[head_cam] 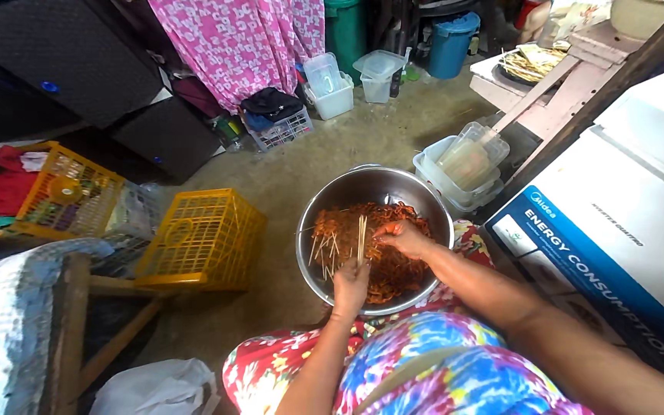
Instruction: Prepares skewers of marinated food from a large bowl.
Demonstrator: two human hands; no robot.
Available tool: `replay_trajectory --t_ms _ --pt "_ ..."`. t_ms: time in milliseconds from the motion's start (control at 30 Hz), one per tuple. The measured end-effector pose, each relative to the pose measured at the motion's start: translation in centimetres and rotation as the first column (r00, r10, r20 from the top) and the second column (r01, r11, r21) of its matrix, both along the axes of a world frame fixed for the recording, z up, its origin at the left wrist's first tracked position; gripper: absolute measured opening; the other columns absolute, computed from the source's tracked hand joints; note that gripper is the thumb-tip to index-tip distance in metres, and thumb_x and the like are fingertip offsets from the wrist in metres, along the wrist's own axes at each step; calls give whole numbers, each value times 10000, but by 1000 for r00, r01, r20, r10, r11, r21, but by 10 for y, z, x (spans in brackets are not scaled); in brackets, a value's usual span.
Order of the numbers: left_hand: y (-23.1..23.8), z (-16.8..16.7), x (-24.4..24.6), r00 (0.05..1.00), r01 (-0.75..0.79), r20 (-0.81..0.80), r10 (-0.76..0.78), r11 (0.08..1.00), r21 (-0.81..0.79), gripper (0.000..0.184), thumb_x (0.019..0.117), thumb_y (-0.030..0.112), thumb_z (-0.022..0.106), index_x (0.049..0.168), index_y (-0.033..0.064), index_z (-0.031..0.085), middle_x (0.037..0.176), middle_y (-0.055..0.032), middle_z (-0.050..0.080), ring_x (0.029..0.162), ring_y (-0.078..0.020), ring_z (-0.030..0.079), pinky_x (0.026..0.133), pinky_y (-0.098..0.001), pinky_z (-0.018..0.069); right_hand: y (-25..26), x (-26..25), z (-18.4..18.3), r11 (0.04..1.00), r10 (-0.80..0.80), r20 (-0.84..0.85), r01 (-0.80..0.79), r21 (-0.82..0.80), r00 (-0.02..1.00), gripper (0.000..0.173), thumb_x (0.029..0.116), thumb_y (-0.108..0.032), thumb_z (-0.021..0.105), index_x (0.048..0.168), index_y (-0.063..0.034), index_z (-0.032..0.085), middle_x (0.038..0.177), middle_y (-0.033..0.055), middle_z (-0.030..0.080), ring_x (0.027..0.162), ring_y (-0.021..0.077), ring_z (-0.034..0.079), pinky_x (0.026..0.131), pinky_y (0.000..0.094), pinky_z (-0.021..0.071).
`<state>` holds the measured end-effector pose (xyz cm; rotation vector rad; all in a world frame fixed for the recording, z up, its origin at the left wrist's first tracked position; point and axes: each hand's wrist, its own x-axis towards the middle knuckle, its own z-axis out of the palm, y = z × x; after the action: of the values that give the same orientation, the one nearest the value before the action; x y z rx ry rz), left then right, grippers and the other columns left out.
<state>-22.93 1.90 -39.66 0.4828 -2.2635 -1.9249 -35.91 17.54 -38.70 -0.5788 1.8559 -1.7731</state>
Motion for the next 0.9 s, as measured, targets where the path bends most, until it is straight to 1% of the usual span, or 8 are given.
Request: replay_trajectory --t_ms 67,133,167,233,333,500,633,900 --pt "0 0 -1 1000 -3 11 3 1000 -7 110 990 84 578 983 11 661 582 48 515 467 -49 464 473 -234 421 0 2 0 998 57 6 -57 4 998 158 956 -6 645 1089 59 700 1062 76 716 969 59 662 924 257 548" --pt "0 0 -1 999 -40 8 40 999 -4 121 1000 92 574 994 8 661 586 46 512 470 -49 465 476 -234 425 1 3 3 994 113 52 -113 -13 992 375 925 35 653 1296 69 608 1167 117 692 983 91 668 923 280 559" --pt "0 0 -1 997 -75 5 75 997 2 119 1006 91 571 992 6 654 583 44 509 469 -51 466 475 -235 426 2 2 3 991 134 78 -133 -16 988 530 899 61 661 1408 58 513 1179 131 682 959 108 673 908 300 569" --pt "0 0 -1 988 -156 -12 156 988 21 116 1012 90 558 994 6 637 585 45 503 469 -54 469 472 -238 434 3 -1 3 993 97 96 -103 60 991 650 869 75 668 1472 40 429 1108 132 668 884 112 649 863 305 561" --pt "-2 -2 -2 977 -210 -29 213 975 65 120 1020 85 547 1009 0 631 589 40 494 470 -63 464 465 -241 430 3 -6 6 990 -105 182 87 108 978 434 891 74 652 1320 57 584 1115 146 668 922 142 652 855 308 561" --pt "1 1 0 997 -70 -23 71 996 48 90 995 67 572 982 16 644 575 53 506 462 -45 460 464 -223 417 1 -11 10 904 -274 537 405 -140 798 217 953 99 549 1165 58 575 937 119 665 798 204 672 774 368 595" --pt "1 1 1 999 -13 -29 14 1000 19 96 980 75 584 966 19 661 570 59 509 453 -40 451 456 -221 409 0 -12 10 886 -287 579 441 -141 763 188 935 115 567 1104 32 577 940 108 639 795 199 649 761 370 589" --pt "0 0 0 999 19 -27 -19 1000 0 93 973 80 586 950 34 664 573 65 514 461 -36 462 463 -218 414 1 -10 12 913 -300 480 393 -106 825 254 867 152 635 1098 48 626 955 95 663 836 151 635 761 312 554"
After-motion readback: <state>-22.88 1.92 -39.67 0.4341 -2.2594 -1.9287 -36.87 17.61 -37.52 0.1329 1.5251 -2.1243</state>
